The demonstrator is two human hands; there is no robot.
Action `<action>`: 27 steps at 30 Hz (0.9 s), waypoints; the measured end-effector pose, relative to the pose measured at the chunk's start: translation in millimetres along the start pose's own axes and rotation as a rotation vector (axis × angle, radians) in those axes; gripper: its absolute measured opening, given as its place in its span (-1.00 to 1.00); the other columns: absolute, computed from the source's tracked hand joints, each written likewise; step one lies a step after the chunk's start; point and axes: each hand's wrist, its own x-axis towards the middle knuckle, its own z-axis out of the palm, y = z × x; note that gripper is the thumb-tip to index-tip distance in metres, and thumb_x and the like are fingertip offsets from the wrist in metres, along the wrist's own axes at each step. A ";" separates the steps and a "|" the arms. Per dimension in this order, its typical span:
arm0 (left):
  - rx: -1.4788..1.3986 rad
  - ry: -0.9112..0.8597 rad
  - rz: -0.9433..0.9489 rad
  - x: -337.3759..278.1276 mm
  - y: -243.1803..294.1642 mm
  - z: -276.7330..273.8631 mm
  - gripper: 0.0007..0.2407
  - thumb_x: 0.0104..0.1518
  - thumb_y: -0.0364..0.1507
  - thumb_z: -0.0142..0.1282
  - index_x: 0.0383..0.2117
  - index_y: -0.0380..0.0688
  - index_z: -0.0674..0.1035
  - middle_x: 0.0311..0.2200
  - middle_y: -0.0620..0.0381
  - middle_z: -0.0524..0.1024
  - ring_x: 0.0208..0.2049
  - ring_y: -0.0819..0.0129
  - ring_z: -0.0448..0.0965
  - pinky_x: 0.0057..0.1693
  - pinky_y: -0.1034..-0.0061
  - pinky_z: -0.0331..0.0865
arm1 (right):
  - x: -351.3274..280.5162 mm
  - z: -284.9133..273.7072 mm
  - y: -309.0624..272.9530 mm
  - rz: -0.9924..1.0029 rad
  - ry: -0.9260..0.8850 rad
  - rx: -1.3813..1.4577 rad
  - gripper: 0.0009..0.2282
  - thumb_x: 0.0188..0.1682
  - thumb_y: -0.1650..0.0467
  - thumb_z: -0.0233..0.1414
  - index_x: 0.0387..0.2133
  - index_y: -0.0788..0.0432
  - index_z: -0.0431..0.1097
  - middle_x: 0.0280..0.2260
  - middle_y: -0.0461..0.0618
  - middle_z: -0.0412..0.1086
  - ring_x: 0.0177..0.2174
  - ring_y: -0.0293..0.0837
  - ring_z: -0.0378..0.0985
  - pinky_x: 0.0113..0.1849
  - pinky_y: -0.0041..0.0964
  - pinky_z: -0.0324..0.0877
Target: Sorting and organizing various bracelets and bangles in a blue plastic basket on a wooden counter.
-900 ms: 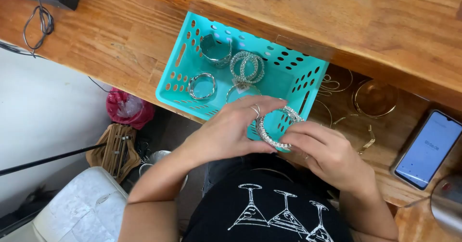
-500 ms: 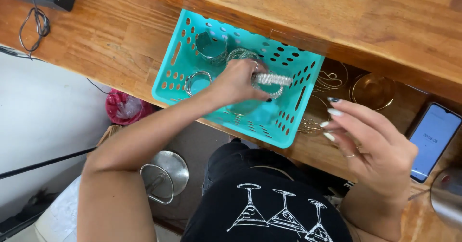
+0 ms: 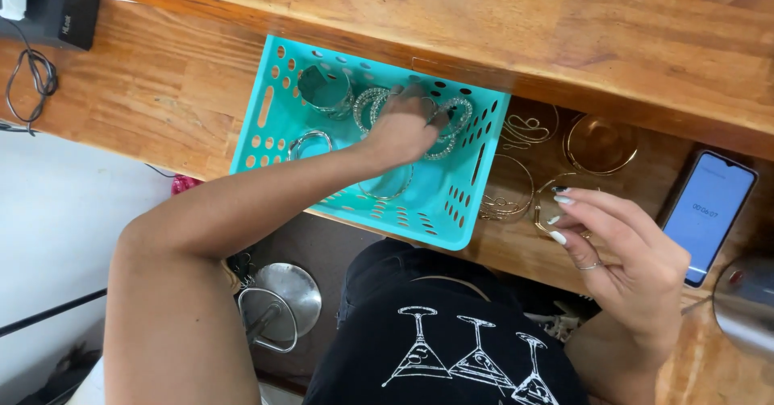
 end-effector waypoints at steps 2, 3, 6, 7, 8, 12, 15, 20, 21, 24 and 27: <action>0.006 -0.139 -0.011 6.2 -6.9 1.0 -0.68 0.21 -0.30 -0.13 -0.60 -0.20 0.58 -0.41 -0.22 0.52 -0.38 -0.22 0.47 -0.15 -0.02 0.25 | 0.9 1.4 -2.8 0.006 -0.002 -0.001 -0.82 0.05 0.53 0.13 -0.10 0.38 0.46 -0.06 0.35 0.48 -0.30 -0.05 0.64 -0.14 -0.31 0.56; 0.010 -0.280 -0.022 8.9 -10.5 1.1 -0.77 0.14 -0.40 -0.15 -0.57 -0.16 0.56 -0.42 -0.24 0.55 -0.45 -0.27 0.50 -0.36 0.01 0.28 | 1.6 2.2 -4.4 0.014 -0.005 -0.003 -0.82 0.04 0.54 0.13 -0.11 0.39 0.46 -0.07 0.35 0.48 -0.29 -0.06 0.64 -0.15 -0.32 0.56; 0.429 -0.470 0.255 16.0 -28.4 14.0 -0.81 0.16 -0.58 0.01 -0.13 -0.25 0.59 -0.51 -0.18 0.53 -0.49 -0.21 0.58 -0.46 0.08 0.44 | -1.3 1.1 0.2 0.017 0.019 -0.027 -0.85 0.07 0.54 0.12 -0.14 0.40 0.48 -0.10 0.36 0.50 -0.29 -0.04 0.62 -0.17 -0.31 0.56; 0.427 -0.469 0.249 11.3 -20.6 5.8 -0.81 0.16 -0.58 0.01 -0.13 -0.25 0.59 -0.51 -0.18 0.53 -0.49 -0.21 0.58 -0.46 0.08 0.44 | -1.9 0.9 1.3 0.015 0.015 -0.024 -0.85 0.07 0.54 0.12 -0.14 0.40 0.48 -0.10 0.36 0.50 -0.29 -0.04 0.62 -0.17 -0.31 0.56; 0.368 -0.467 0.074 6.8 -12.3 -1.8 -0.76 0.24 -0.40 -0.03 -0.09 -0.31 0.55 -0.38 -0.18 0.58 -0.35 -0.14 0.62 -0.34 0.13 0.52 | -3.2 0.6 2.2 0.005 0.048 -0.061 -0.87 0.10 0.56 0.12 -0.15 0.44 0.49 -0.14 0.36 0.51 -0.24 0.05 0.62 -0.11 -0.23 0.54; 0.409 -0.551 -0.115 -16.1 38.1 -39.4 -0.60 0.36 -0.09 0.00 -0.29 -0.24 0.62 -0.41 -0.01 0.62 -0.36 0.03 0.69 -0.28 0.16 0.62 | -11.1 -4.3 2.0 0.022 0.137 -0.128 -0.93 0.15 0.59 0.13 -0.19 0.47 0.52 -0.20 0.33 0.54 -0.22 0.11 0.61 -0.13 -0.20 0.50; 0.442 -0.611 -0.095 -18.6 37.7 -33.5 -0.57 0.23 -0.03 0.21 -0.36 -0.24 0.65 -0.44 0.06 0.61 -0.38 0.08 0.69 -0.29 0.24 0.62 | -16.0 -4.2 6.3 0.020 0.214 -0.093 -0.94 0.14 0.63 0.15 -0.23 0.53 0.50 -0.25 0.38 0.53 -0.26 0.12 0.60 -0.29 -0.24 0.45; 0.433 -0.562 -0.087 -7.4 27.6 -8.0 -0.74 0.17 -0.50 0.15 -0.02 -0.28 0.55 0.05 -0.21 0.43 -0.09 0.07 0.62 -0.20 0.33 0.65 | -19.1 -3.8 11.5 0.023 0.263 -0.106 -0.97 0.18 0.65 0.17 -0.23 0.53 0.52 -0.28 0.35 0.52 -0.28 0.13 0.58 -0.21 -0.18 0.45; 0.429 -0.648 -0.101 -5.7 34.2 -13.2 -0.80 0.20 -0.57 0.10 -0.06 -0.26 0.57 0.00 -0.20 0.44 -0.12 0.15 0.63 -0.16 0.38 0.66 | -19.5 -4.3 12.6 0.029 0.281 -0.119 -0.95 0.21 0.63 0.16 -0.22 0.52 0.52 -0.30 0.32 0.52 -0.28 0.14 0.58 -0.17 -0.14 0.45; 0.451 -0.361 0.084 -8.5 11.4 16.2 -0.86 0.08 -0.67 0.08 -0.28 -0.33 0.63 -0.17 -0.22 0.49 -0.36 0.05 0.66 -0.42 0.28 0.62 | -12.8 6.0 23.7 0.191 0.334 -0.147 -0.97 0.27 0.67 0.19 -0.18 0.51 0.58 -0.29 0.29 0.51 -0.35 -0.03 0.45 -0.29 -0.26 0.25; 0.394 -0.259 0.199 -15.8 23.1 -8.1 -0.39 -0.09 -0.79 0.12 0.24 -0.43 0.33 -0.20 -0.20 0.49 -0.37 -0.08 0.67 -0.44 0.19 0.60 | -2.5 30.1 71.0 0.262 0.107 -0.221 -0.76 0.17 0.47 0.20 0.05 0.35 0.54 -0.15 0.19 0.50 -0.43 -0.14 0.44 -0.28 -0.29 0.40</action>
